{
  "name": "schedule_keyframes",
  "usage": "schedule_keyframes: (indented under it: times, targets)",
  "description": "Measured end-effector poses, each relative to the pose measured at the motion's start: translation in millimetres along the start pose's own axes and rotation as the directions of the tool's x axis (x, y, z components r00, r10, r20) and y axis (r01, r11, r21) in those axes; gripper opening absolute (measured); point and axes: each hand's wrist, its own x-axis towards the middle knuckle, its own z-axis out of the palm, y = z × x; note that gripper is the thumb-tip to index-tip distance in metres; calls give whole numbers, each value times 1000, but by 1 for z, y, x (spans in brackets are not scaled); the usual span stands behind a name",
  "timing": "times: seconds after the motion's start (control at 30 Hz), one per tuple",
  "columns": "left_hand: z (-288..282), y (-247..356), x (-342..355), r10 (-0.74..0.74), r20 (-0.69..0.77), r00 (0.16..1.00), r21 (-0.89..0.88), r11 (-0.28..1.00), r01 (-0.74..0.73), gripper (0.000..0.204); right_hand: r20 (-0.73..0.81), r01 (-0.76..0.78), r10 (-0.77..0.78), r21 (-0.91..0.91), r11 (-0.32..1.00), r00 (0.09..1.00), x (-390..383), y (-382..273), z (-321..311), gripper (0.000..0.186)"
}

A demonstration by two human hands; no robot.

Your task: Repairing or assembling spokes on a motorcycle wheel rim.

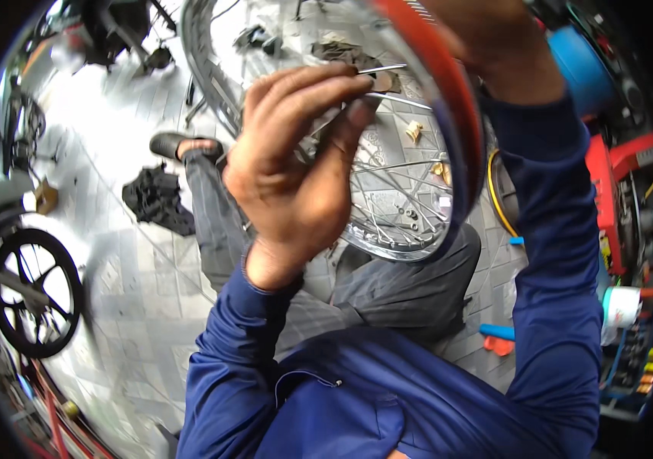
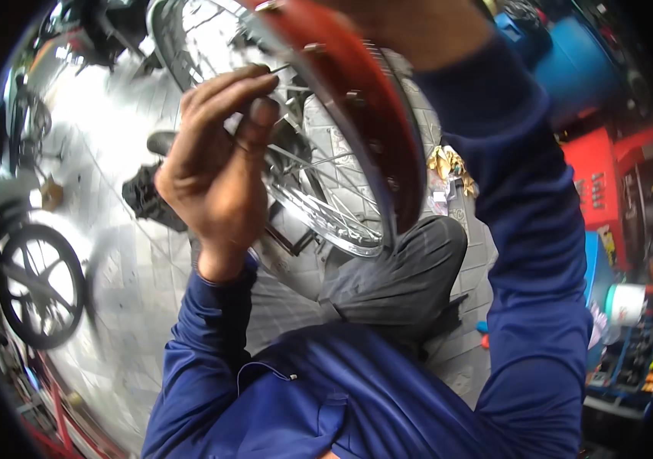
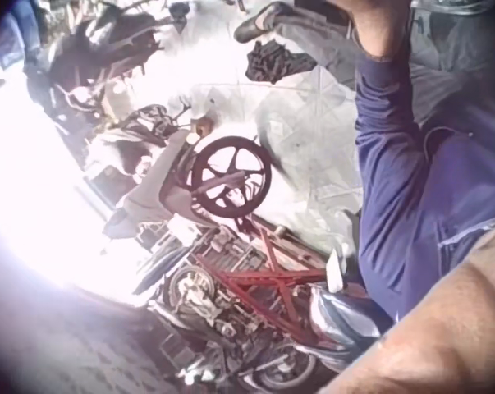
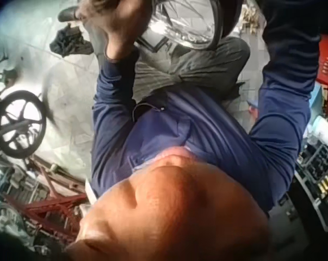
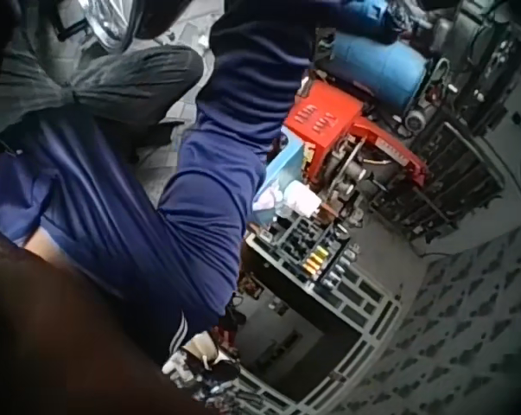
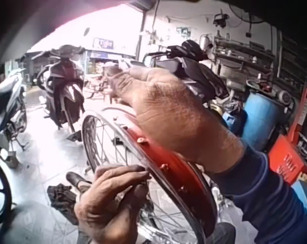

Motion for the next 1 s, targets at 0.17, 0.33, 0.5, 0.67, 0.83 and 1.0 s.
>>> schedule_keyframes:
  times: [0.17, 0.33, 0.5, 0.67, 0.83, 1.0]
  targets:
    - [8, 50, -103, -740, -72, 669, -379, 641, 668, 13, 633, -695, 665, 680, -232, 398, -12, -48, -33, 44]
    - [7, 63, -170, -900, 352, 257, -418, 94, 903, 21, 274, -438, 423, -7, 899, 864, -74, -32, -84, 41]
    - [16, 50, -175, -822, 285, 493, -144, 472, 870, 21, 223, -772, 870, 589, 239, 440, -61, -104, -74, 40]
    - [29, 38, -175, -832, 289, 474, -48, 481, 875, 16, 201, -697, 830, 661, 276, 520, -77, -119, -77, 40]
    - [37, 33, -169, -873, 301, 384, -52, 387, 920, 17, 214, -717, 850, 654, 241, 481, -69, -113, -77, 39]
    - [41, 30, -157, -828, 393, 400, -108, 390, 914, 24, 228, -790, 850, 536, 297, 475, -45, -102, -73, 40]
